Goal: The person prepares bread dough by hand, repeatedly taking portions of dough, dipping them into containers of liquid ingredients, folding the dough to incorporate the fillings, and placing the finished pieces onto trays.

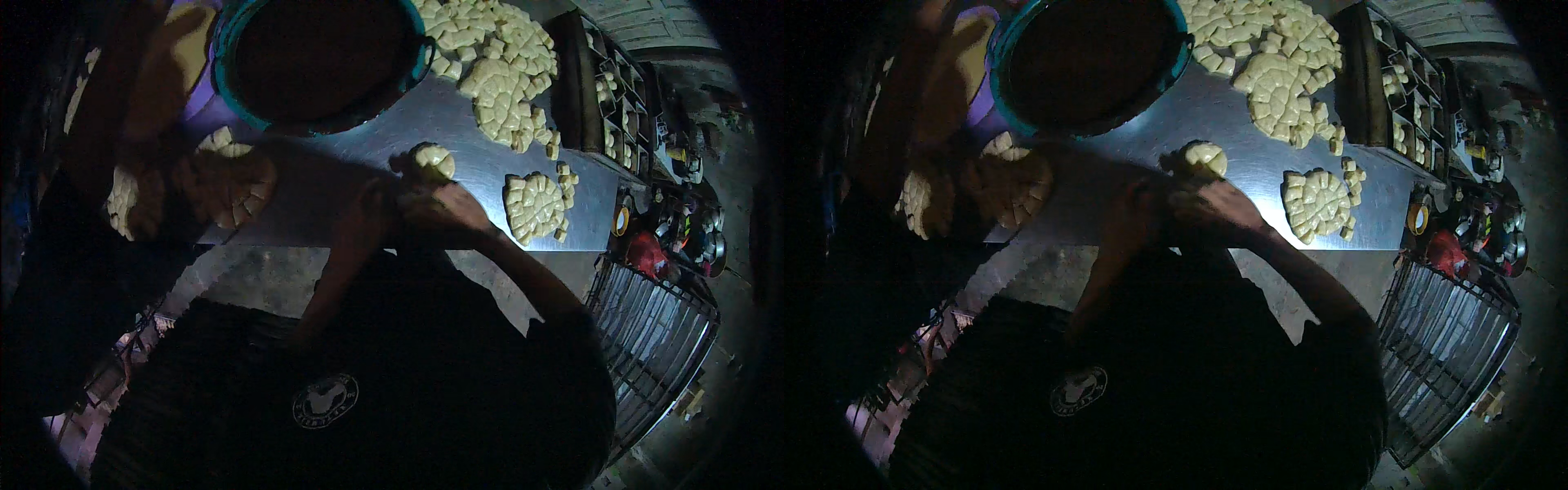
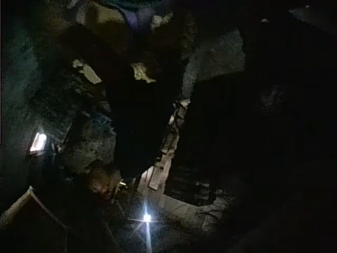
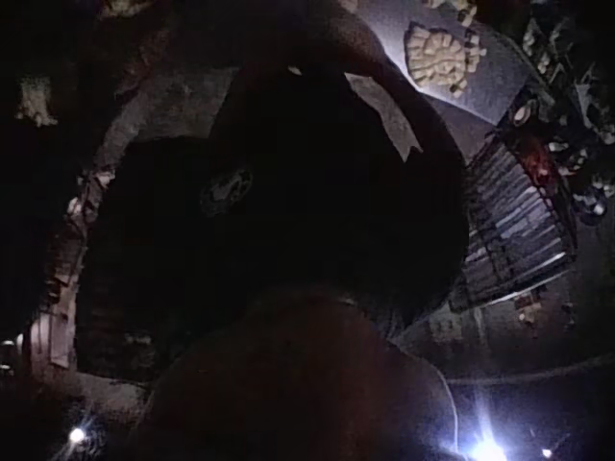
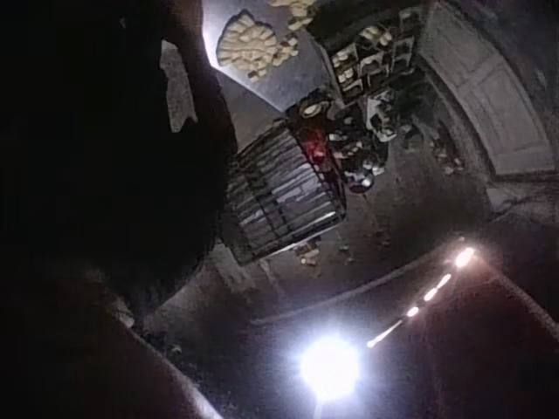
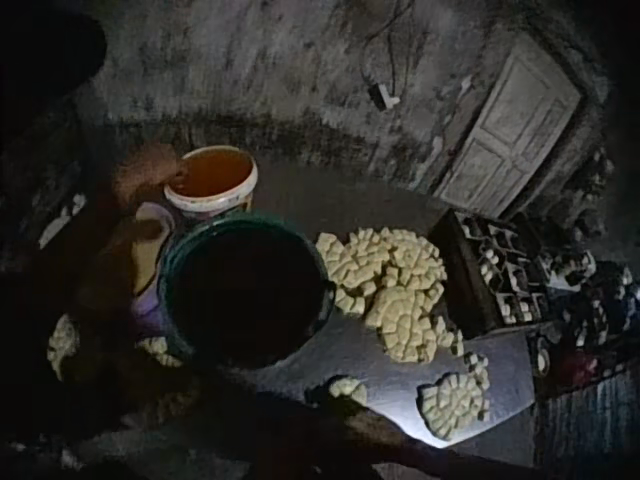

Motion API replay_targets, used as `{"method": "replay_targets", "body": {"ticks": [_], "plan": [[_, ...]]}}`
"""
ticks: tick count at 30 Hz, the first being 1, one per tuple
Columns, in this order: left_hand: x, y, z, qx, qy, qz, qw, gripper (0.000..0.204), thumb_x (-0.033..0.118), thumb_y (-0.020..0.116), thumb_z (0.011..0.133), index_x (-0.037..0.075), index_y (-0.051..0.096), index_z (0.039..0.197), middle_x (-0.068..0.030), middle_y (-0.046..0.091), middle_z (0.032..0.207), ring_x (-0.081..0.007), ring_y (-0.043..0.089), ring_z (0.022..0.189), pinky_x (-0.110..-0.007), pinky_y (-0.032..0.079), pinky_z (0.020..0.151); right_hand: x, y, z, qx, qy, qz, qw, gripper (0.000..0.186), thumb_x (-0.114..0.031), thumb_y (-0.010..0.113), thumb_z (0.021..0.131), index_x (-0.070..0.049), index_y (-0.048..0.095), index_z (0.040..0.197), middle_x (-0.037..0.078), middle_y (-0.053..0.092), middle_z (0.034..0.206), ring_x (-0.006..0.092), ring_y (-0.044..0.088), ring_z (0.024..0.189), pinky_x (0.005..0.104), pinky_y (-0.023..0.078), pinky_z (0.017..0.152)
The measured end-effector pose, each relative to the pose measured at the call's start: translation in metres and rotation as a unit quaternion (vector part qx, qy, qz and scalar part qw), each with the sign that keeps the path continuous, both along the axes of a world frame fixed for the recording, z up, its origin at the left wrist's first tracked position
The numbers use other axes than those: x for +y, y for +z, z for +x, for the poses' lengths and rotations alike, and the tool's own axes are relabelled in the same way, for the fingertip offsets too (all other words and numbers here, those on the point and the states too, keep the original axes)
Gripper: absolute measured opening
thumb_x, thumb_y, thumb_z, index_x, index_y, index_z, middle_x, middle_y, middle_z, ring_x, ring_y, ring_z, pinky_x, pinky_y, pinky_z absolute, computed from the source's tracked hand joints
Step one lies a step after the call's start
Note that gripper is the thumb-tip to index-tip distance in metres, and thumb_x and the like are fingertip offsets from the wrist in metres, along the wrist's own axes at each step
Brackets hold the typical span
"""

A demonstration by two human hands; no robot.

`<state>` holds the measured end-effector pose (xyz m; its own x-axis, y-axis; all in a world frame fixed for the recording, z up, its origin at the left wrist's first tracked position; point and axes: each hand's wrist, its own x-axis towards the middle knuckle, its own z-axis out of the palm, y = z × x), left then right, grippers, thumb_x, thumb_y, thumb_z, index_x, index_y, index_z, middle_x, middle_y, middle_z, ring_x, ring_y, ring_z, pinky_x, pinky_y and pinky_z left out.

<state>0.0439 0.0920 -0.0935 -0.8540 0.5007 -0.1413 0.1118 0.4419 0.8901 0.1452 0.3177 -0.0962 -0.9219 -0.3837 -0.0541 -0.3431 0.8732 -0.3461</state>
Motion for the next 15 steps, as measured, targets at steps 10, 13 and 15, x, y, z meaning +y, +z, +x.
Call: {"method": "replay_targets", "body": {"ticks": [10, 13, 15], "plan": [[-0.024, -0.001, 0.025, 0.069, 0.112, 0.017, 0.991, 0.029, 0.019, 0.057, 0.091, 0.003, 0.064, 0.113, -0.0148, 0.062, 0.112, -0.0287, 0.060, 0.102, -0.038, 0.048, 0.087, -0.018, 0.010, -0.069, -0.136, 0.152, -0.011, 0.979, 0.033, -0.031, 0.048, 0.093, -0.010, 0.057, 0.117, 0.010, 0.057, 0.118, 0.0280, 0.057, 0.104, 0.0403, 0.047, 0.089], [-0.041, -0.012, 0.031, 0.251, 0.045, -0.054, 0.965, 0.028, 0.015, 0.057, 0.089, 0.001, 0.063, 0.113, -0.0130, 0.061, 0.114, -0.0274, 0.059, 0.105, -0.037, 0.048, 0.086, -0.017, 0.016, -0.083, -0.194, 0.150, -0.061, 0.968, 0.036, -0.035, 0.045, 0.095, -0.009, 0.057, 0.118, 0.009, 0.058, 0.118, 0.0265, 0.057, 0.105, 0.0396, 0.047, 0.089], [-0.017, 0.012, 0.032, 0.233, 0.093, -0.068, 0.966, 0.029, 0.013, 0.057, 0.089, 0.001, 0.062, 0.115, -0.0124, 0.060, 0.115, -0.0264, 0.058, 0.106, -0.037, 0.048, 0.086, -0.006, 0.025, -0.088, -0.239, 0.130, -0.116, 0.955, 0.039, -0.037, 0.043, 0.097, -0.008, 0.056, 0.119, 0.009, 0.058, 0.118, 0.0254, 0.057, 0.105, 0.0391, 0.047, 0.089]]}}
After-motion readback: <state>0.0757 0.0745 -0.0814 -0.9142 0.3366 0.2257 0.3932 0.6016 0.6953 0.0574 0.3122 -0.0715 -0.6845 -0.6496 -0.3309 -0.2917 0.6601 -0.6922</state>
